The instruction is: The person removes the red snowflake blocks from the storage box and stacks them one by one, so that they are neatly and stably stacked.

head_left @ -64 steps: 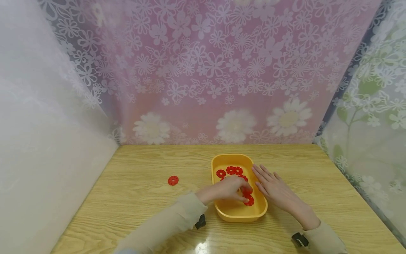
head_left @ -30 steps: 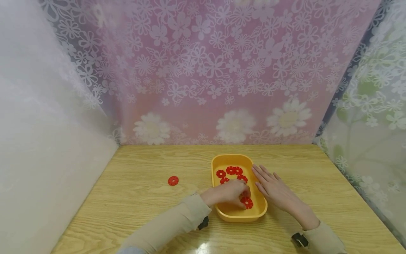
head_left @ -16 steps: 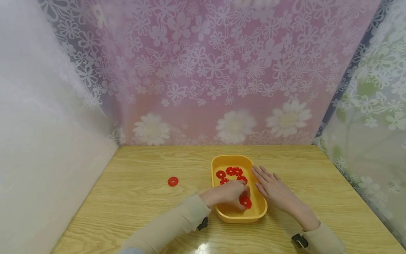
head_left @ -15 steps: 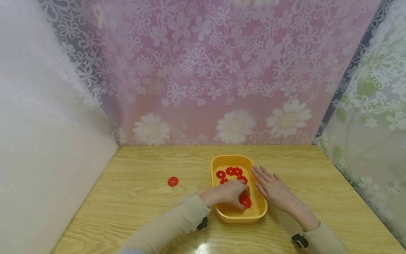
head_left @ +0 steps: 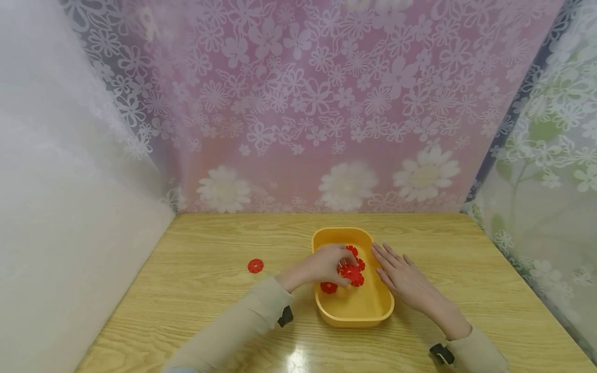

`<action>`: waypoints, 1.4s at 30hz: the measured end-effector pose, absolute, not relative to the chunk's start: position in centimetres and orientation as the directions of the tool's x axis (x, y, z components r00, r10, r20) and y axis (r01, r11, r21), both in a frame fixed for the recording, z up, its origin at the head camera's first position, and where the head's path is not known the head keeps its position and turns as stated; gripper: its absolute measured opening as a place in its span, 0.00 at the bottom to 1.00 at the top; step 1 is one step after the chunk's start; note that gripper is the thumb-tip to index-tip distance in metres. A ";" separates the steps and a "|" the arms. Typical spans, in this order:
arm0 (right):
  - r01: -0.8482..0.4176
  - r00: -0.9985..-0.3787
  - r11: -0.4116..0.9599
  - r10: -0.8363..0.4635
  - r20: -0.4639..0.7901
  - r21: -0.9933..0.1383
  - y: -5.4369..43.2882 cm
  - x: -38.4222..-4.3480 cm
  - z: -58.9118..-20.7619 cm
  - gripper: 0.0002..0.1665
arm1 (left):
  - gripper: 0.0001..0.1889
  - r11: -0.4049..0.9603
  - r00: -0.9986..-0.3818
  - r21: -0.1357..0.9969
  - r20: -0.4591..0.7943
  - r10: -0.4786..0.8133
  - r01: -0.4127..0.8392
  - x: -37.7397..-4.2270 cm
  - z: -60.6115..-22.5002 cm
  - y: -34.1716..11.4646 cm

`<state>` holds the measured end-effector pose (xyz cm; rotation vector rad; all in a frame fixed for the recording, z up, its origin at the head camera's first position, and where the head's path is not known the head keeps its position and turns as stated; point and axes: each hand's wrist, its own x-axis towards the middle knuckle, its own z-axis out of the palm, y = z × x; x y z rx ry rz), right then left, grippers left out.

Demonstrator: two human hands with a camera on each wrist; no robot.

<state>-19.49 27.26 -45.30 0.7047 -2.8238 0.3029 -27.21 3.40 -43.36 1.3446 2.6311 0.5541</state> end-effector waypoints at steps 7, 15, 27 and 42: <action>-0.469 -0.871 0.870 -0.427 0.243 -0.151 27.2 -19.4 -45.3 0.33 | 0.22 0.530 -0.624 0.421 0.119 0.772 0.736 -27.8 -42.1 1.7; -0.470 -0.871 0.869 -0.429 0.238 -0.155 27.1 -19.4 -45.2 0.33 | 0.22 0.511 -0.655 0.501 0.161 0.738 0.699 -28.1 -41.5 -0.3; -0.468 -0.874 0.868 -0.428 0.229 -0.167 27.2 -19.5 -45.2 0.34 | 0.21 0.543 -0.748 0.565 0.219 0.627 0.621 -28.8 -42.4 -4.8; -0.475 -0.871 0.867 -0.437 0.226 -0.153 27.3 -19.6 -45.3 0.34 | 0.21 0.639 -0.837 0.551 0.257 0.482 0.537 -29.0 -43.1 -12.2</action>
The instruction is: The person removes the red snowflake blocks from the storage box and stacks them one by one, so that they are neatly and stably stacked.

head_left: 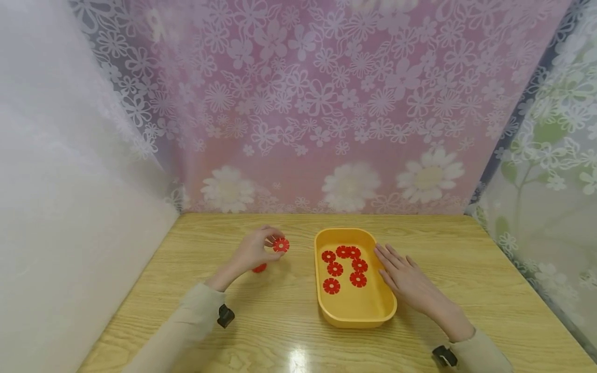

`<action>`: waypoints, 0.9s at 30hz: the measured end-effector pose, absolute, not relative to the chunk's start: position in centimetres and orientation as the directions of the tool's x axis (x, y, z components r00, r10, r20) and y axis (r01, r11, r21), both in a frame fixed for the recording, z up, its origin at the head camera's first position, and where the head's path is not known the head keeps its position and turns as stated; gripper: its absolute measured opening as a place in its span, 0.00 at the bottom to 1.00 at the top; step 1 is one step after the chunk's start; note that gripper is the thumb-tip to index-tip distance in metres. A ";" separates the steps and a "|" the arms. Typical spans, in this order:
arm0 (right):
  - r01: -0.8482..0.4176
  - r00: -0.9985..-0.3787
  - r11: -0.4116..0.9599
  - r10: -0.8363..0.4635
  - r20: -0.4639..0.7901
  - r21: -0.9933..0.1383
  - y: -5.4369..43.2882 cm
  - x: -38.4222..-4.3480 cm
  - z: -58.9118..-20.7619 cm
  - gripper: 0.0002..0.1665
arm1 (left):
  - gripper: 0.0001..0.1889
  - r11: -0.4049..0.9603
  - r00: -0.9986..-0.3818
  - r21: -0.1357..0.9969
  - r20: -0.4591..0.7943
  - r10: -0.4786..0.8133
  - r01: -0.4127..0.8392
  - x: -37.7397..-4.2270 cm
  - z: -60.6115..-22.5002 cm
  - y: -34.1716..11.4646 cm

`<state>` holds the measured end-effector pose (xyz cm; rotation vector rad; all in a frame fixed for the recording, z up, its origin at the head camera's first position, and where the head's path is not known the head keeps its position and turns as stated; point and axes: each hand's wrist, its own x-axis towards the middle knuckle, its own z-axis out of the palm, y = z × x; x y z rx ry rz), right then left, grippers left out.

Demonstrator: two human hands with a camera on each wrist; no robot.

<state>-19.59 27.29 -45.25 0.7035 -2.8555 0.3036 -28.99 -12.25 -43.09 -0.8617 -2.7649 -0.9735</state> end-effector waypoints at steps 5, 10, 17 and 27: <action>-0.472 -0.873 0.867 -0.434 0.223 -0.160 27.3 -19.5 -45.1 0.34 | 0.21 0.657 -0.849 0.543 0.266 0.456 0.523 -29.0 -43.2 -14.0; -0.466 -0.877 0.871 -0.431 0.214 -0.156 27.4 -19.5 -45.2 0.34 | 0.21 0.684 -0.870 0.541 0.247 0.428 0.490 -28.8 -43.3 -15.2; -0.471 -0.873 0.870 -0.438 0.215 -0.142 27.5 -19.7 -45.3 0.34 | 0.20 0.704 -0.891 0.548 0.234 0.390 0.452 -28.4 -43.9 -16.4; -0.472 -0.872 0.871 -0.440 0.213 -0.138 27.4 -19.7 -45.2 0.34 | 0.19 0.763 -0.900 0.476 0.223 0.375 0.436 -27.8 -46.2 -17.1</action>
